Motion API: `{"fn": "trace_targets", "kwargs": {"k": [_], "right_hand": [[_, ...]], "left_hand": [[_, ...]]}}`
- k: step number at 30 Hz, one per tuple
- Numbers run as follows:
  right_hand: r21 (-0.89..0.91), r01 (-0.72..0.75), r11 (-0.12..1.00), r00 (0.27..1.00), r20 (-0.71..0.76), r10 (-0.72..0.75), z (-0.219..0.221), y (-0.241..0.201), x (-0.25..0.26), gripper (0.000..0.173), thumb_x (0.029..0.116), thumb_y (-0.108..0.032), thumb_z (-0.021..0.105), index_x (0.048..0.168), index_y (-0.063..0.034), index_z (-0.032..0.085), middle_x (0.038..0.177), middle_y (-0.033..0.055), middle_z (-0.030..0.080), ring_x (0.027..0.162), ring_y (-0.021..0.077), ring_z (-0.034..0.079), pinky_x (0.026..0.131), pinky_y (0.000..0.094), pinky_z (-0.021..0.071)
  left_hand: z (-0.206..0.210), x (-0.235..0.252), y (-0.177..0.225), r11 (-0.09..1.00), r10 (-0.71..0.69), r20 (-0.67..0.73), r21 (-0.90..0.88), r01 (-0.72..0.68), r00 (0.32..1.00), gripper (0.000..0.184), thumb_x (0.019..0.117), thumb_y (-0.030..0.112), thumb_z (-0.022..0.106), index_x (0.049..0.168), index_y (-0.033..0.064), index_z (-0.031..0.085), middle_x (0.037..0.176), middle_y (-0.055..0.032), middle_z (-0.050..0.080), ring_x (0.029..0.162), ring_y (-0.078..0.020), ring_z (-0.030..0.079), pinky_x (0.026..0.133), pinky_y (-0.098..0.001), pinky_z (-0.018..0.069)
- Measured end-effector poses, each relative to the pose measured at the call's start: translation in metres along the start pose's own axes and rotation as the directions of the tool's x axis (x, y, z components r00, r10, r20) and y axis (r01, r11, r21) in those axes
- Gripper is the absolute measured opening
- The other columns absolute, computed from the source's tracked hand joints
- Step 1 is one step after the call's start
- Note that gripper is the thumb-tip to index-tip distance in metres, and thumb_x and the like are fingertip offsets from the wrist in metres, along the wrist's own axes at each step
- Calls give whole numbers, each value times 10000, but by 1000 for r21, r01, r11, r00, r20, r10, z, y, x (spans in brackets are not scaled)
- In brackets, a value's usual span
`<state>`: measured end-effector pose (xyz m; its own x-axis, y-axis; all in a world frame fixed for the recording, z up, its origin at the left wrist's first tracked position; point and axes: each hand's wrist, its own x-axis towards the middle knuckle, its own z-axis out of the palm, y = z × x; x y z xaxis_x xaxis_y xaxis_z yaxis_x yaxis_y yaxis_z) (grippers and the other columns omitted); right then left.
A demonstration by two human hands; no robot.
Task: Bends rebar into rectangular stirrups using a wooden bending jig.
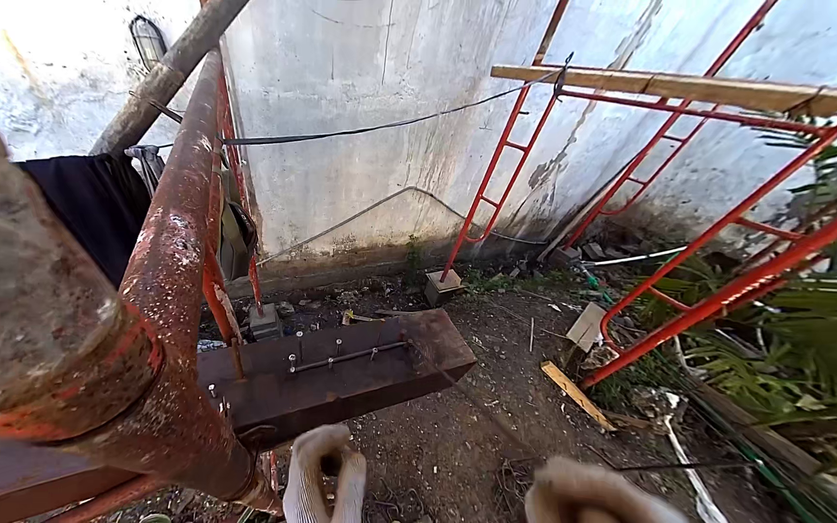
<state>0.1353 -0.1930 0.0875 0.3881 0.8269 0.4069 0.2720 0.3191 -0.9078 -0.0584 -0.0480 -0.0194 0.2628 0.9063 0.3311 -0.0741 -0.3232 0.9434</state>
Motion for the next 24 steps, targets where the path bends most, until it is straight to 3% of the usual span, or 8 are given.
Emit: {"fn": "trace_targets", "kwargs": {"k": [3, 9, 11, 14, 16, 19, 21, 24], "right_hand": [[-9, -49, 999, 999, -11, 49, 0, -35, 73, 287, 1032, -427, 585, 1059, -182, 730, 655, -54, 582, 504, 68, 522, 467, 265, 499], [-265, -33, 964, 999, -21, 28, 29, -70, 200, 415, 1056, -519, 490, 980, -185, 725, 521, -39, 437, 371, 77, 368, 340, 253, 363], [-246, -49, 968, 999, -25, 44, 38, -86, 223, 418, 1042, -548, 498, 962, -209, 728, 513, -71, 419, 368, 54, 349, 337, 232, 343], [-183, -65, 981, 996, -67, 53, 30, -94, 237, 430, 1041, -580, 471, 964, -226, 703, 515, -87, 417, 363, 43, 359, 332, 223, 359], [-132, -88, 987, 994, -78, 78, 11, -85, 234, 444, 1070, -558, 414, 1000, -201, 668, 526, -83, 402, 373, 28, 355, 349, 208, 361], [-10, -113, 994, 990, -87, 112, -28, -39, 223, 475, 1102, -510, 337, 994, -156, 634, 533, -66, 401, 397, 45, 382, 392, 228, 382], [122, -105, 987, 989, -92, 116, -52, 9, 218, 483, 1077, -576, 348, 866, -234, 616, 494, -102, 377, 385, 40, 371, 392, 244, 406], [222, -249, 943, 948, -142, 284, -74, 64, 208, 514, 1048, -645, 345, 843, -246, 594, 478, -110, 382, 368, 40, 381, 370, 252, 414]], "left_hand": [[4, 23, 16, 958, -283, -35, -56, 281, 958, 406, 998, 217, 601, 1338, -4, 575, 1185, -121, 670, 885, -188, 691, 737, -375, 612], [8, 40, 37, 956, -291, -234, -104, 274, 927, 418, 980, 201, 633, 1349, 16, 568, 1085, -90, 698, 717, -181, 688, 588, -345, 613], [14, 44, 47, 938, -332, -260, -194, 288, 907, 574, 973, 179, 636, 1477, 1, 427, 1169, -134, 685, 738, -205, 706, 567, -347, 613], [22, 55, 67, 873, -459, -248, -302, 382, 853, 692, 1032, 264, 584, 1604, 102, 230, 1326, -135, 642, 828, -247, 738, 590, -392, 629], [28, 66, 74, 901, -415, -297, -265, 344, 860, 663, 1061, 355, 505, 1620, 151, 213, 1358, -103, 631, 847, -244, 742, 580, -396, 631], [34, 92, 79, 986, -161, -430, -27, 166, 888, 543, 1088, 374, 388, 1584, 161, 329, 1281, -40, 681, 768, -177, 724, 566, -339, 612], [33, 110, 88, 987, -36, -451, 125, 104, 892, 475, 1090, 364, 399, 1538, 211, 436, 1157, 20, 723, 745, -144, 700, 596, -344, 597], [36, 133, 103, 979, 75, -335, 205, -5, 939, 292, 1080, 254, 486, 1332, 163, 603, 976, 35, 725, 686, -106, 674, 579, -286, 591]]}}
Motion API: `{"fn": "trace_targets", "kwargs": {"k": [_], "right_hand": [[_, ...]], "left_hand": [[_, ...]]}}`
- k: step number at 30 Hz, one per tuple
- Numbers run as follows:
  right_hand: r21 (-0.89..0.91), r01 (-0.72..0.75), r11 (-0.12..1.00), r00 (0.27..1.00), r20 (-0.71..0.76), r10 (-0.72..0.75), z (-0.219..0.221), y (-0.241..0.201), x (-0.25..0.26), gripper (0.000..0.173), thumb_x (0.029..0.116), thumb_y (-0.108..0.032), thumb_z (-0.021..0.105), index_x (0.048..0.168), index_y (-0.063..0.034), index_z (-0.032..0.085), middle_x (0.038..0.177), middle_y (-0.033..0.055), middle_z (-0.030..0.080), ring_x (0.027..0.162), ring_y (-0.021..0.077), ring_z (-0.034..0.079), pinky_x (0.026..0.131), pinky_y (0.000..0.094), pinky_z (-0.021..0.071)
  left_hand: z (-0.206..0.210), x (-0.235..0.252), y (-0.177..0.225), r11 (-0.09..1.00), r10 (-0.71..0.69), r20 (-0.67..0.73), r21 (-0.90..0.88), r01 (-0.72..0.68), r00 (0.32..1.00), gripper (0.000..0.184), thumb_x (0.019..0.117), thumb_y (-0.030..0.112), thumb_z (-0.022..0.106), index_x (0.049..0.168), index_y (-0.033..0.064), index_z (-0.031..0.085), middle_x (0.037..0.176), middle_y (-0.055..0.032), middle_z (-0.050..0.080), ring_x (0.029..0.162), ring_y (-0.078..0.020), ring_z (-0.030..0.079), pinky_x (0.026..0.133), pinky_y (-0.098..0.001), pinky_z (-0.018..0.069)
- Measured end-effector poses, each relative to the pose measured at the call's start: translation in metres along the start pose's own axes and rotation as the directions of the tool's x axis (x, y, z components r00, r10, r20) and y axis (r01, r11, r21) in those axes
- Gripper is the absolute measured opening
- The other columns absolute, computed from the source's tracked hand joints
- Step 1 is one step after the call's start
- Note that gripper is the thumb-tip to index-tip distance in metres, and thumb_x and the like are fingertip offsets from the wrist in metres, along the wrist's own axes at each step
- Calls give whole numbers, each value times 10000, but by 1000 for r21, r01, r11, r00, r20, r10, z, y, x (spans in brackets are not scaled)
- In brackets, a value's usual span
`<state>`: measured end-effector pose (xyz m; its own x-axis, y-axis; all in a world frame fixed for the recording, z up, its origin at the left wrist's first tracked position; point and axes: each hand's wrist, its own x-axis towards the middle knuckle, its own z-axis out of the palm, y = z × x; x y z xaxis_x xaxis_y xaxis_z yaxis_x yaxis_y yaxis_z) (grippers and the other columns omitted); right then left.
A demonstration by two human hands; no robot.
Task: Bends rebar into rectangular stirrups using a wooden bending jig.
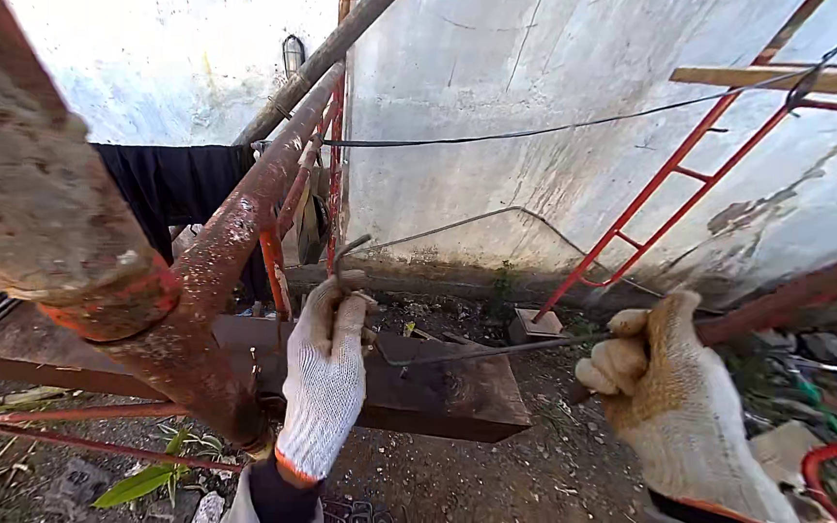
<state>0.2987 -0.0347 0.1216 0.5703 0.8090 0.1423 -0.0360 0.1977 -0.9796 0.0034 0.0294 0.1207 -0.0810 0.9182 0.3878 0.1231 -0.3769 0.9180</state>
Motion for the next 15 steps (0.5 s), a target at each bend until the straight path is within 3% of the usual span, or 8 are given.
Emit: {"fn": "trace_targets", "kwargs": {"k": [2, 6, 12, 15], "right_hand": [[-41, -128, 991, 987, -100, 123, -16, 29, 3, 539, 1057, -632, 336, 920, -186, 606, 502, -82, 399, 367, 58, 369, 354, 265, 399], [-93, -252, 963, 956, -175, 234, -33, 75, 5, 574, 1096, -540, 309, 1069, -91, 667, 599, -10, 561, 377, 79, 385, 338, 256, 359], [-109, -311, 944, 943, -162, 292, -41, 81, -4, 551, 1103, -512, 326, 1128, -77, 663, 625, 8, 597, 376, 84, 398, 334, 258, 362], [-35, -302, 953, 942, -164, 293, -39, 78, -4, 538, 1104, -507, 327, 1098, -80, 654, 608, 8, 570, 363, 82, 376, 320, 253, 354]], "left_hand": [[7, 5, 1, 997, 69, 122, 23, -72, 990, 238, 1066, 214, 528, 1267, 180, 651, 961, 42, 718, 693, -105, 671, 592, -279, 596], [23, 9, -15, 974, 197, 241, 62, -218, 950, 207, 1037, 163, 563, 1209, 182, 678, 1012, 57, 718, 742, -82, 683, 637, -267, 613], [23, 12, -6, 961, 204, 291, 123, -248, 935, 201, 1043, 182, 547, 1194, 204, 677, 997, 71, 709, 749, -84, 678, 637, -274, 610], [18, 9, -4, 955, 243, 279, 98, -279, 929, 182, 1047, 196, 546, 1156, 197, 692, 1018, 58, 710, 751, -101, 680, 633, -281, 613]]}}
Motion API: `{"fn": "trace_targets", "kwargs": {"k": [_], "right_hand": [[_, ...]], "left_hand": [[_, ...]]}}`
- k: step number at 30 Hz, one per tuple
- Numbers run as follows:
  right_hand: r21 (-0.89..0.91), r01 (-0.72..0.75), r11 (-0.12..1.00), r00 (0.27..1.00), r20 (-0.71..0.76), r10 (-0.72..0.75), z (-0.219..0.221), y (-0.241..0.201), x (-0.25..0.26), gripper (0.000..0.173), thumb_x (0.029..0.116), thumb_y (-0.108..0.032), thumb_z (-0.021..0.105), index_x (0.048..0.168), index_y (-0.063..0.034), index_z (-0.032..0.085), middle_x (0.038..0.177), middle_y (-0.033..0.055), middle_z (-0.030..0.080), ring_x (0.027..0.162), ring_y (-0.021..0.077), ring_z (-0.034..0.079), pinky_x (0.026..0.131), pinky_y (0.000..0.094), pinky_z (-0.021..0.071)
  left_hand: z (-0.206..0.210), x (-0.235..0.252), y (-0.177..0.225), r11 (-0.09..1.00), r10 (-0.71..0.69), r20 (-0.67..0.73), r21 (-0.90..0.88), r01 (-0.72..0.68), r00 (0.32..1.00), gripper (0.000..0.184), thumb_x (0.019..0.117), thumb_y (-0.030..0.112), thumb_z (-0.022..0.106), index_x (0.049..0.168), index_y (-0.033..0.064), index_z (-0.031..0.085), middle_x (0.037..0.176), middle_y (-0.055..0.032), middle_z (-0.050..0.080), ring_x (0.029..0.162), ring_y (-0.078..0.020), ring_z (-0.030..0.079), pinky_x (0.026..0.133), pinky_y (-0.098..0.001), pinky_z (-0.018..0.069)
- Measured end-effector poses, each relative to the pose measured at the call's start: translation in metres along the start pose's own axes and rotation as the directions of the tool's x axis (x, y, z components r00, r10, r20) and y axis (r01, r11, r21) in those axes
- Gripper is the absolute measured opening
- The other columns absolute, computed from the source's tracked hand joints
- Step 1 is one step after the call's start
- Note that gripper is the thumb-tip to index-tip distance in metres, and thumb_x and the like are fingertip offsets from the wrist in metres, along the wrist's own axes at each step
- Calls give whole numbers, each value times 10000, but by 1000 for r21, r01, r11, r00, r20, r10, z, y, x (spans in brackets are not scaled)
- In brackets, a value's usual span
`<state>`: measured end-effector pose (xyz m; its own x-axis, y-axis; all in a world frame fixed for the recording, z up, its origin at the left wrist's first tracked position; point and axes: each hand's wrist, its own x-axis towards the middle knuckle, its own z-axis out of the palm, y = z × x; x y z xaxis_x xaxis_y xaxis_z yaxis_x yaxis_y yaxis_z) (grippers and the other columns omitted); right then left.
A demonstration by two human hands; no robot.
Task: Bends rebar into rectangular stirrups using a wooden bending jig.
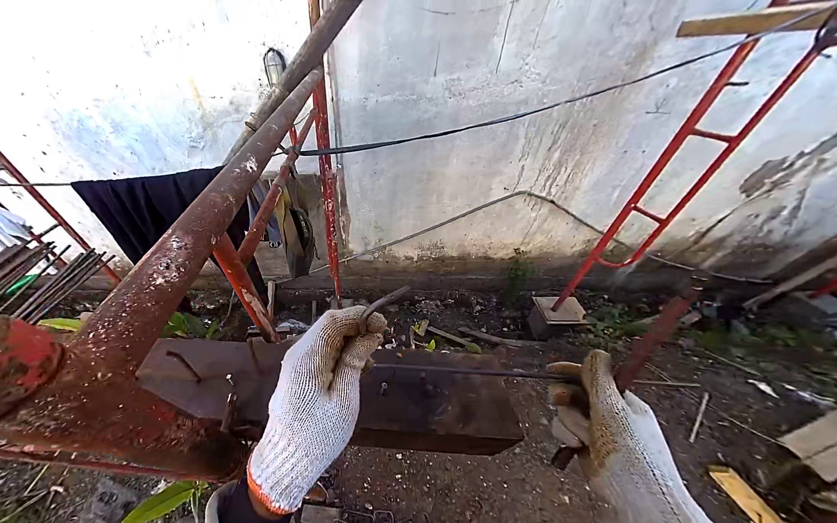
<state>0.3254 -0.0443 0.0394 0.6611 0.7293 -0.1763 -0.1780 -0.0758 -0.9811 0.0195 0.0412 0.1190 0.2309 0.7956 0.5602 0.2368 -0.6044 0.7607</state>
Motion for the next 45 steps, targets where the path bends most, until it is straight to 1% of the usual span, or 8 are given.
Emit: {"fn": "trace_targets", "kwargs": {"k": [16, 21, 24, 28, 33, 37, 42, 45], "right_hand": [[-164, -59, 985, 998, -45, 53, -18, 52, 4, 603, 1056, -607, 394, 945, -94, 690, 554, 2, 529, 396, 113, 407, 371, 298, 371], [-270, -62, 961, 998, -35, 54, -25, 47, 2, 601, 1051, -602, 421, 869, -97, 690, 516, -13, 479, 395, 112, 398, 374, 293, 362], [-386, -59, 921, 998, -5, 62, -34, 32, -7, 638, 1042, -635, 379, 778, -124, 655, 470, -34, 418, 371, 114, 383, 369, 327, 371], [-401, 241, 884, 963, 214, -165, -43, -12, -5, 677, 1077, -601, 205, 814, -136, 621, 496, -65, 419, 382, 76, 380, 365, 301, 358], [-440, 730, 523, 678, 560, -476, -9, -116, 19, 541, 1060, -555, 323, 759, -199, 598, 599, -78, 506, 496, 36, 454, 446, 250, 377], [-503, 797, 334, 603, 698, -386, 28, -173, 13, 449, 1005, -604, 415, 703, -302, 551, 577, -101, 497, 494, 46, 482, 441, 274, 375], [-602, 701, 383, 647, 763, 15, 14, -187, -29, 444, 1064, -471, 432, 989, -104, 672, 732, 70, 576, 616, 215, 552, 557, 448, 439], [-574, 771, 275, 608, 792, -52, -4, -181, -14, 407, 1064, -454, 485, 983, -108, 681, 711, 92, 599, 593, 243, 563, 527, 484, 433]], "left_hand": [[10, 6, -16, 998, -29, 207, 54, 19, 978, 216, 1044, 333, 527, 1147, 273, 707, 1007, 119, 663, 902, -62, 632, 763, -313, 564], [22, 13, -7, 874, -73, 265, -448, 190, 961, 265, 1052, 172, 431, 1209, 98, 631, 931, -83, 692, 835, -209, 684, 760, -378, 600], [36, 10, -14, 773, -93, 195, -604, 194, 976, 269, 1046, 203, 422, 1169, 127, 648, 764, -8, 583, 636, -71, 545, 588, -221, 480], [48, 7, -16, 759, -69, 110, -640, 124, 992, 254, 1018, 206, 444, 1115, 153, 673, 751, 64, 555, 591, 12, 451, 533, -159, 378], [61, 11, -13, 752, -94, 10, -654, 78, 996, 244, 998, 161, 452, 1063, 131, 685, 784, 78, 585, 579, 33, 430, 506, -141, 349], [65, 12, -13, 785, -80, -26, -618, 47, 996, 264, 981, 152, 427, 1059, 98, 673, 807, 68, 602, 583, 19, 439, 505, -164, 356], [65, 13, -12, 785, -5, -78, -618, -44, 997, 284, 1000, 120, 404, 1060, 27, 665, 874, 53, 635, 663, 23, 497, 551, -156, 403], [65, 12, -13, 775, -4, -67, -631, -39, 998, 287, 996, 122, 405, 1059, 29, 669, 883, 46, 640, 660, 18, 502, 547, -161, 405]]}}
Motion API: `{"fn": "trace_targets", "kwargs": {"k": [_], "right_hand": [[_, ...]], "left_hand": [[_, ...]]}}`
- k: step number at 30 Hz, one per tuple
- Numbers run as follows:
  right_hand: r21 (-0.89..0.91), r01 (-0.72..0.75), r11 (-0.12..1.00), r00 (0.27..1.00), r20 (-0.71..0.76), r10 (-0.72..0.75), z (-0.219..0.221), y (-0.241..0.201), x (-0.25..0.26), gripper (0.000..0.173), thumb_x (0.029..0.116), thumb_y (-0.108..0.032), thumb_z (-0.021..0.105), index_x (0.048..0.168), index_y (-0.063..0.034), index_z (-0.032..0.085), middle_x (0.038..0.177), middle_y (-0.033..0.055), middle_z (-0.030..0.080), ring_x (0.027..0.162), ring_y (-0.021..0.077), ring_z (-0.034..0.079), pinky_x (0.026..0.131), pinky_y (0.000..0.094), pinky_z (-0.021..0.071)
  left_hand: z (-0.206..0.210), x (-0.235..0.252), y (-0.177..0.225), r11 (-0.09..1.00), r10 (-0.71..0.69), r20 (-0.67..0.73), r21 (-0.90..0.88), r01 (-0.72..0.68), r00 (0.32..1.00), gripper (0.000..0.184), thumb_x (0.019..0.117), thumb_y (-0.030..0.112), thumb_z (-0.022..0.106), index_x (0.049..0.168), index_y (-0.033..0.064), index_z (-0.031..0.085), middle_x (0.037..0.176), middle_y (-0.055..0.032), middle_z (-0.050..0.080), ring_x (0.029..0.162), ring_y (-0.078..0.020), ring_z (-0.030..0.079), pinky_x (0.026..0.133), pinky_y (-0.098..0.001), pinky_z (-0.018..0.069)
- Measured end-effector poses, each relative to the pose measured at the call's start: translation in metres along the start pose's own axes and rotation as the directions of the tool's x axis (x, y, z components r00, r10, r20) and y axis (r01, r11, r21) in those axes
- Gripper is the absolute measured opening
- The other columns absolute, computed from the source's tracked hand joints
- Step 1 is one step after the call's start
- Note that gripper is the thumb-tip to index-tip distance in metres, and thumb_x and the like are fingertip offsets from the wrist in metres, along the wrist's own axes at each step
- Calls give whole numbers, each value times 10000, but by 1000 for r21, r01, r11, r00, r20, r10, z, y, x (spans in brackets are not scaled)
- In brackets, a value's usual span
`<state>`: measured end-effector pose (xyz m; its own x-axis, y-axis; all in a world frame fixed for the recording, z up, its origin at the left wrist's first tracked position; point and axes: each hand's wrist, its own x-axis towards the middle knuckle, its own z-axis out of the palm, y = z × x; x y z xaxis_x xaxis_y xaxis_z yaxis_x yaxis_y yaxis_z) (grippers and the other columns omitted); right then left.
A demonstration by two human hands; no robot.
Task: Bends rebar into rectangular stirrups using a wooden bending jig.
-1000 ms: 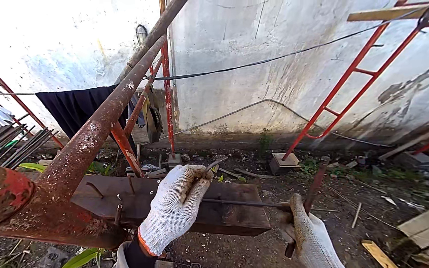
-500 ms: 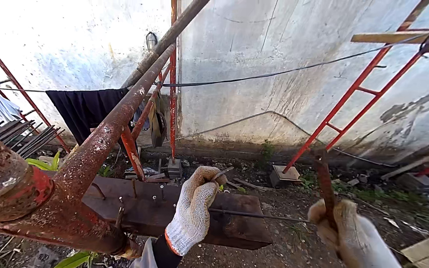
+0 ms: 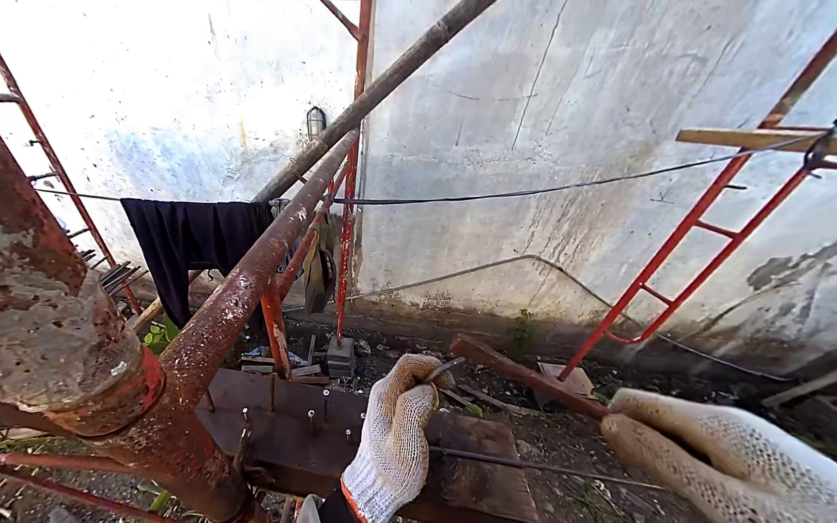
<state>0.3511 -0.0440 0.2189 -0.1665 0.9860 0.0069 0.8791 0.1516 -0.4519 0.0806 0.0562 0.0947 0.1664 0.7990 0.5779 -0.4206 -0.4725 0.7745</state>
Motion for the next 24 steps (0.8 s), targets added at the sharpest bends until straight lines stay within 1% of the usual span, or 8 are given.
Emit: {"fn": "trace_targets", "kwargs": {"k": [2, 4, 6, 9, 12, 14, 18, 24], "right_hand": [[-97, 70, 993, 983, -165, -85, -10, 16, 12, 411, 1034, -538, 480, 868, -198, 639, 623, 6, 526, 508, 171, 498, 443, 435, 383], [-246, 107, 963, 924, -332, -187, -25, 18, 39, 428, 991, -584, 393, 694, -312, 536, 538, -114, 437, 443, 60, 431, 391, 342, 341], [-336, 111, 935, 911, -341, -231, -45, 3, 71, 432, 954, -532, 368, 594, -337, 508, 506, -143, 436, 449, 44, 442, 413, 341, 344], [-416, 311, 854, 885, -200, -420, -59, -11, 130, 492, 984, -521, 359, 567, -307, 509, 510, -134, 465, 480, 47, 475, 448, 347, 374], [-410, 602, 685, 749, -6, -662, -54, -13, 193, 535, 1018, -548, 370, 612, -288, 602, 604, -132, 540, 649, 52, 557, 742, 424, 444], [-398, 731, 554, 633, 93, -768, -49, -19, 227, 496, 983, -520, 424, 580, -271, 573, 595, -127, 519, 656, 57, 552, 772, 430, 435], [-404, 842, 358, 468, 214, -858, -47, -44, 261, 428, 901, -441, 492, 522, -248, 449, 558, -100, 451, 628, 91, 503, 746, 418, 392], [-409, 900, 154, 315, 364, -877, -51, -95, 288, 406, 878, -448, 549, 563, -202, 481, 619, -43, 489, 730, 154, 550, 834, 466, 393]], "left_hand": [[0, -1, 0, 1000, 1, 3, -11, -1, 1000, 278, 984, 103, 405, 1047, 41, 669, 874, 49, 635, 659, 16, 494, 547, -160, 396], [0, -2, -1, 1000, 6, -2, -17, -6, 1000, 276, 980, 101, 414, 1041, 46, 677, 871, 55, 638, 663, 18, 505, 553, -159, 406], [0, -3, -1, 1000, 22, -6, -3, -22, 1000, 279, 995, 133, 420, 1036, 46, 682, 857, 62, 631, 661, 22, 506, 550, -159, 408], [0, -5, -2, 999, 53, -1, -3, -53, 999, 274, 1013, 171, 426, 1015, 60, 676, 843, 71, 610, 651, 29, 474, 541, -151, 376], [2, -7, -1, 997, 75, -1, 4, -75, 997, 289, 1024, 189, 413, 1009, 59, 670, 847, 66, 607, 666, 26, 477, 556, -155, 379], [2, -8, 1, 997, 80, 1, 20, -80, 997, 298, 1024, 186, 408, 1008, 49, 672, 852, 63, 609, 683, 25, 489, 576, -159, 392], [2, -8, 3, 995, 89, 10, 34, -90, 996, 299, 1022, 170, 393, 1018, 52, 668, 843, 69, 604, 675, 30, 482, 572, -158, 386], [10, -6, 26, 999, -7, -55, 51, 10, 998, 324, 973, 102, 364, 970, 15, 676, 829, 101, 600, 726, 62, 500, 629, -151, 409]]}}
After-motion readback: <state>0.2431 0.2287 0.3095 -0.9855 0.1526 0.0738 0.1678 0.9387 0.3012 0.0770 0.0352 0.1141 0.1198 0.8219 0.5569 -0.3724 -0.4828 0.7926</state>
